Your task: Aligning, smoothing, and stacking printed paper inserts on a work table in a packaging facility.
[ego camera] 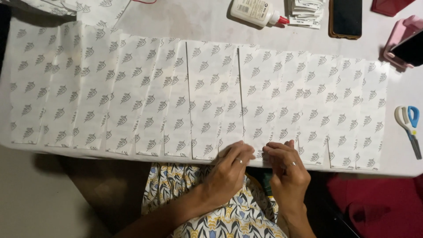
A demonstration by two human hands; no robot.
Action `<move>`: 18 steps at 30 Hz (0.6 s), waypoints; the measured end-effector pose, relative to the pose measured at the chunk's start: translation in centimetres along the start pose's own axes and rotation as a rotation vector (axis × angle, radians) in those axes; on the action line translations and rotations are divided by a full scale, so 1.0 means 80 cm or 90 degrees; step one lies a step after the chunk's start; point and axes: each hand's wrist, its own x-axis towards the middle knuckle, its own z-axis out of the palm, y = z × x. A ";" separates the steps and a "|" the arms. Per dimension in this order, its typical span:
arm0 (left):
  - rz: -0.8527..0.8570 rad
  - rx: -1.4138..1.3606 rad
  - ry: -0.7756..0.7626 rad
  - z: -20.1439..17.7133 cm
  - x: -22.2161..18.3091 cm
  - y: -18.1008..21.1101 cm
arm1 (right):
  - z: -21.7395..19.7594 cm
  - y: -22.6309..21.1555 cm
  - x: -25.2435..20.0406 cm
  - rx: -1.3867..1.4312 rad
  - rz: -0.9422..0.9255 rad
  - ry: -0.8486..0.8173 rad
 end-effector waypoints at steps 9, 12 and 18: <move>0.080 0.230 -0.014 -0.077 -0.010 -0.009 | 0.023 0.009 0.008 0.073 -0.201 -0.249; 0.061 0.212 -0.064 -0.074 -0.018 -0.022 | 0.028 0.011 0.010 0.020 -0.239 -0.237; 0.093 0.281 -0.097 -0.076 -0.023 -0.025 | 0.025 0.016 0.004 0.003 -0.255 -0.220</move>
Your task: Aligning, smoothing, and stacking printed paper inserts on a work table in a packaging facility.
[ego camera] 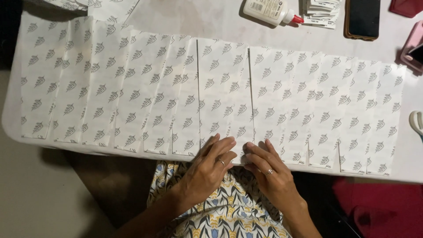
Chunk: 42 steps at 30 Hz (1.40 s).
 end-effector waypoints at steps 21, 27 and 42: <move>-0.203 -0.197 0.186 0.016 0.016 0.021 | 0.011 -0.028 0.025 0.063 0.168 0.148; -0.301 -0.210 0.173 0.014 0.020 0.027 | 0.005 -0.032 0.037 0.096 0.207 0.168; -0.290 -0.084 0.157 0.032 0.018 0.030 | 0.004 -0.028 0.032 0.086 0.217 0.127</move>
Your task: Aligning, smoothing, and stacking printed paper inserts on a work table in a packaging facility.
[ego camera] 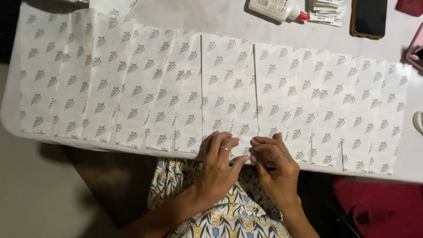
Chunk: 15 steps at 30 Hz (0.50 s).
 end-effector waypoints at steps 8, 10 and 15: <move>0.004 -0.042 -0.054 -0.009 -0.001 -0.003 | 0.006 -0.007 -0.001 -0.034 0.013 0.012; 0.036 -0.042 -0.026 -0.010 0.000 -0.002 | 0.014 -0.002 -0.004 -0.065 0.003 0.031; 0.081 -0.080 -0.014 -0.022 0.006 0.006 | 0.009 -0.003 -0.011 -0.022 0.014 0.018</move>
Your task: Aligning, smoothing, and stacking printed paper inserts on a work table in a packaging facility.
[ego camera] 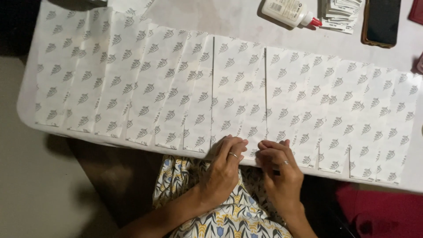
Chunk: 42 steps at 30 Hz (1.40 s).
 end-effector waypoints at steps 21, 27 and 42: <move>0.144 0.035 -0.115 -0.079 -0.025 -0.077 | 0.040 0.002 0.018 -0.034 -0.290 -0.130; 0.165 0.032 -0.098 -0.076 -0.025 -0.083 | 0.040 0.003 0.018 -0.040 -0.305 -0.134; -0.094 -0.002 0.056 -0.054 -0.013 -0.046 | 0.051 -0.017 0.027 0.046 -0.114 -0.056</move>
